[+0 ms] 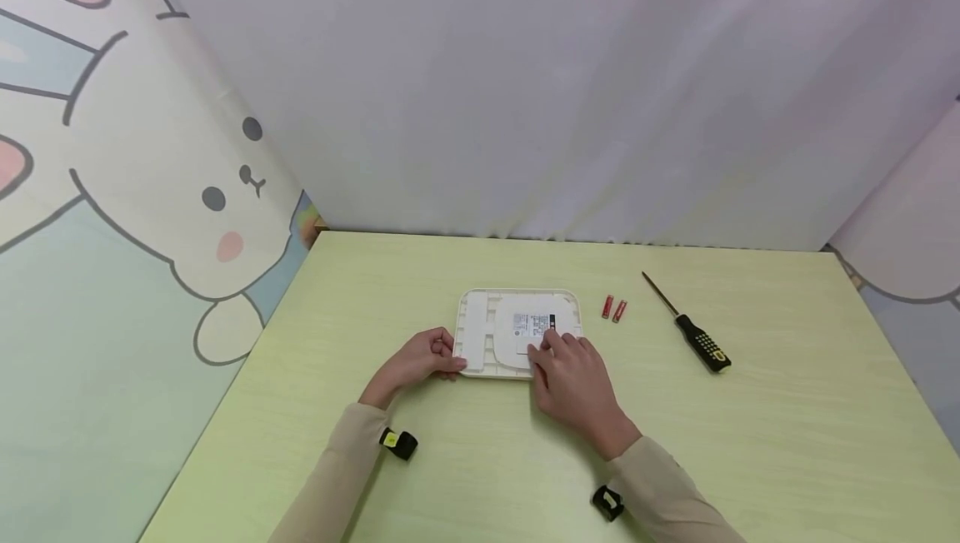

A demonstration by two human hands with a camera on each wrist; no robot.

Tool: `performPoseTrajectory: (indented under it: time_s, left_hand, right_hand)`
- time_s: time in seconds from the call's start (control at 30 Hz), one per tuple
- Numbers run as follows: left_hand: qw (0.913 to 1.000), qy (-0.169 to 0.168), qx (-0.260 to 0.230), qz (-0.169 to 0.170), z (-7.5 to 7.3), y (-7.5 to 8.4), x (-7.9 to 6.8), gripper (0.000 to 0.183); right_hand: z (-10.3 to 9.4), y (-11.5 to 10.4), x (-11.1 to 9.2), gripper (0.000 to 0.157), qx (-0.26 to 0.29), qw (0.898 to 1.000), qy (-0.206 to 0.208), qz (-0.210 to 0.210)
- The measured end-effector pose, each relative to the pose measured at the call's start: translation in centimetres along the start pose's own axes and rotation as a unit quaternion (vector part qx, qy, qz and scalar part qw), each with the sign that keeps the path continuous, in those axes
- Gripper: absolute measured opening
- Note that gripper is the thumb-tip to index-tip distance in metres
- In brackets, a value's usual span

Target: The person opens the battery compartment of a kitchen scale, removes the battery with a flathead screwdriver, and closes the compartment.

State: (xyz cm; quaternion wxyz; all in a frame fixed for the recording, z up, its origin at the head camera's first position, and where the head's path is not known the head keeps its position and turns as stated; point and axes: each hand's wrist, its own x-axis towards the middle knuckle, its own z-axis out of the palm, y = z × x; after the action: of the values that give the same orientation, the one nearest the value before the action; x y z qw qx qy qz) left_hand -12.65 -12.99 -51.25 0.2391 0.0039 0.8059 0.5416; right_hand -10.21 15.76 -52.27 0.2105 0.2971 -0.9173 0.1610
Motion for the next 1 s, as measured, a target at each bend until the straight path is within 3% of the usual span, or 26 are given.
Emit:
performPoseTrajectory:
  time_s: [0.4,0.53,0.6,0.7,0.8,0.93,1.0]
  left_hand:
    - [1.0000,0.001,-0.006,-0.004,-0.1,0.1,0.0,0.024]
    - [0.9999,-0.001,-0.012,-0.009,-0.1,0.0,0.0,0.024]
    - [0.9998,-0.002,-0.018,-0.010,-0.1,-0.1,0.0,0.023]
    - [0.9997,0.002,-0.021,-0.012,-0.1,-0.1,0.0,0.024]
    - [0.9997,0.009,-0.016,-0.015,-0.1,0.0,-0.1,0.025]
    - [0.9995,0.014,-0.014,-0.024,-0.2,0.0,-0.3,0.027]
    - [0.9994,0.016,-0.013,-0.027,-0.3,0.0,-0.2,0.028]
  right_hand:
    - [-0.2,-0.2,-0.1,0.021,-0.014,0.999,-0.036,0.009]
    - [-1.1,0.0,0.8,0.013,0.018,0.998,-0.058,0.024]
    - [-2.0,0.9,1.8,0.014,0.045,0.994,-0.082,0.053]
    - [-3.2,3.5,3.7,0.024,0.070,0.982,-0.122,0.128]
    - [-3.7,6.1,5.5,0.036,0.077,0.962,-0.177,0.192]
    - [-3.2,7.8,6.9,0.039,0.100,0.936,-0.260,0.215]
    - [-3.0,8.1,7.3,0.037,0.112,0.927,-0.282,0.218]
